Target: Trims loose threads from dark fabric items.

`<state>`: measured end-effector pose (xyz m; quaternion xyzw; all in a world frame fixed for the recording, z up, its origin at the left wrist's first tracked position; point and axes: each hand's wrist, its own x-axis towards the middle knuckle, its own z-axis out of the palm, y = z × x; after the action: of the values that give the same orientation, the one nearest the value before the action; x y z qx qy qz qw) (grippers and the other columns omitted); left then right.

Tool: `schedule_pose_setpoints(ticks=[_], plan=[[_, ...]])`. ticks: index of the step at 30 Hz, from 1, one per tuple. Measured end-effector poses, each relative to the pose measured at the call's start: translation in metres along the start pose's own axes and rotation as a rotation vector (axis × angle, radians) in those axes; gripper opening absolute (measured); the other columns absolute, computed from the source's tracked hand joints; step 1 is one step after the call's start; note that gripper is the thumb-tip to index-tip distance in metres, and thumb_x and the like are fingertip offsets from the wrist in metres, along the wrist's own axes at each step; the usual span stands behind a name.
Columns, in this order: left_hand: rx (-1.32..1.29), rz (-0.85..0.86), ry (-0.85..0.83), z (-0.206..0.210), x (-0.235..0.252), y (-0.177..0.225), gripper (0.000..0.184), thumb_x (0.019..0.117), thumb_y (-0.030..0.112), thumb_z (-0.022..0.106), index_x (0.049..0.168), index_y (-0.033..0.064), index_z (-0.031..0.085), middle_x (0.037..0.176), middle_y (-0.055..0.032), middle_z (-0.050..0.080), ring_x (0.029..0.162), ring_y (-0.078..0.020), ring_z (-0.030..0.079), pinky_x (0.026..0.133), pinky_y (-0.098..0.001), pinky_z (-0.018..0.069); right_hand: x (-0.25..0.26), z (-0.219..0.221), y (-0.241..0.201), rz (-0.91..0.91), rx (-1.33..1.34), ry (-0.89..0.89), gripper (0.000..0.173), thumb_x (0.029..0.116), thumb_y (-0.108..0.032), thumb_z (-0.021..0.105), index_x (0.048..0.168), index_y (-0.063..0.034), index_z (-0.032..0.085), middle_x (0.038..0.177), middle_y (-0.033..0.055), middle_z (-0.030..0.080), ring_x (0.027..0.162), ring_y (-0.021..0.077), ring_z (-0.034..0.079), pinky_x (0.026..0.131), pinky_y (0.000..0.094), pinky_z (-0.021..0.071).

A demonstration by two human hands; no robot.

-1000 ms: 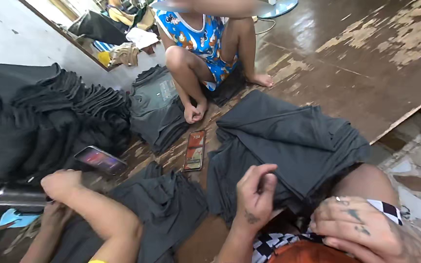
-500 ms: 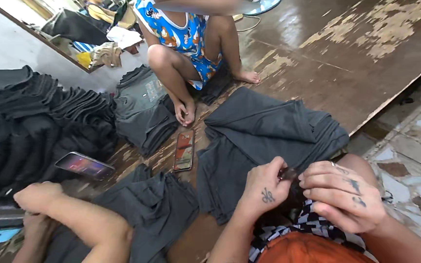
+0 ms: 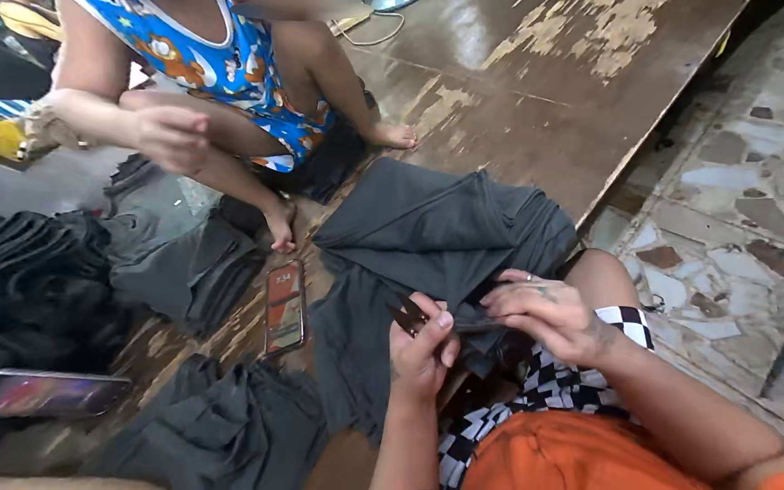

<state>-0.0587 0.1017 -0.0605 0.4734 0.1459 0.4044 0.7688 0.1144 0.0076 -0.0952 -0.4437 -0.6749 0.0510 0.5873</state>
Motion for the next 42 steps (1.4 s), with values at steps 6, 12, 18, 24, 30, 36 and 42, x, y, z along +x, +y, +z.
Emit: schedule_pose_setpoints(ticks=[6,12,18,24,30,36,42], plan=[[0.023,-0.002,-0.063,-0.004,0.001,-0.003,0.008,0.0886,0.015,0.076,0.086,0.0151,0.068,0.072,0.0071,0.066,0.05,0.0034,0.055,0.044,-0.0131,0.0469,-0.002,-0.018,-0.011,0.151,0.072,-0.13,0.056,0.1099,-0.047,0.037,0.111,0.0015,0.064,0.103,0.0163,0.074,0.109,0.0209,0.07,0.113,0.0396,0.0444],[0.069,-0.014,-0.085,-0.004,-0.001,-0.002,0.01,0.0871,0.015,0.078,0.085,0.0148,0.067,0.073,0.0079,0.065,0.05,0.003,0.055,0.044,-0.0139,0.048,0.011,0.009,-0.011,-0.014,-0.303,-0.065,0.029,0.1027,-0.025,0.056,0.09,-0.0024,0.07,0.081,0.0125,0.073,0.08,0.0256,0.072,0.082,0.0384,0.0568],[0.547,0.047,-0.13,-0.001,-0.007,0.004,0.007,0.0946,0.011,0.065,0.088,0.0101,0.062,0.069,0.0099,0.061,0.053,0.0044,0.055,0.049,-0.013,0.0485,0.003,-0.014,-0.019,-0.006,-0.145,-0.227,0.028,0.1058,-0.015,0.049,0.091,0.0008,0.066,0.09,0.0177,0.073,0.104,0.0349,0.072,0.104,0.0469,0.0516],[1.644,0.278,-0.407,0.016,-0.013,0.055,0.037,0.0964,0.025,0.058,0.123,0.0025,0.069,0.096,-0.0122,0.072,0.078,-0.0244,0.07,0.062,-0.0416,0.0565,-0.009,-0.016,-0.025,0.01,-0.026,-0.193,0.027,0.1051,-0.018,0.05,0.09,-0.0021,0.066,0.087,0.016,0.065,0.105,0.033,0.066,0.11,0.0458,0.0444],[1.857,0.393,-0.57,0.026,-0.014,0.071,0.029,0.0944,0.013,0.055,0.113,0.0114,0.077,0.084,-0.0098,0.072,0.068,-0.0284,0.07,0.053,-0.0422,0.0535,-0.011,-0.012,-0.027,-0.006,-0.046,-0.175,0.027,0.1051,-0.019,0.049,0.091,-0.0038,0.067,0.082,0.0142,0.062,0.095,0.0311,0.065,0.105,0.046,0.0472],[1.816,0.405,-0.531,0.024,-0.021,0.066,0.031,0.0958,0.017,0.055,0.118,0.0106,0.075,0.088,-0.0096,0.072,0.071,-0.0267,0.07,0.055,-0.0401,0.0536,-0.009,-0.013,-0.027,-0.007,-0.033,-0.152,0.025,0.1063,-0.019,0.051,0.095,-0.0043,0.068,0.082,0.0129,0.065,0.093,0.0282,0.067,0.105,0.0437,0.0479],[1.568,0.291,-0.23,0.011,-0.023,0.052,0.033,0.0983,0.023,0.059,0.118,-0.0008,0.07,0.09,-0.0085,0.071,0.072,-0.0158,0.067,0.063,-0.032,0.0552,-0.007,-0.015,-0.028,-0.06,0.054,-0.176,0.055,0.1091,-0.043,0.043,0.074,-0.0046,0.059,0.063,0.0112,0.06,0.07,0.0258,0.066,0.111,0.0522,0.0425]])
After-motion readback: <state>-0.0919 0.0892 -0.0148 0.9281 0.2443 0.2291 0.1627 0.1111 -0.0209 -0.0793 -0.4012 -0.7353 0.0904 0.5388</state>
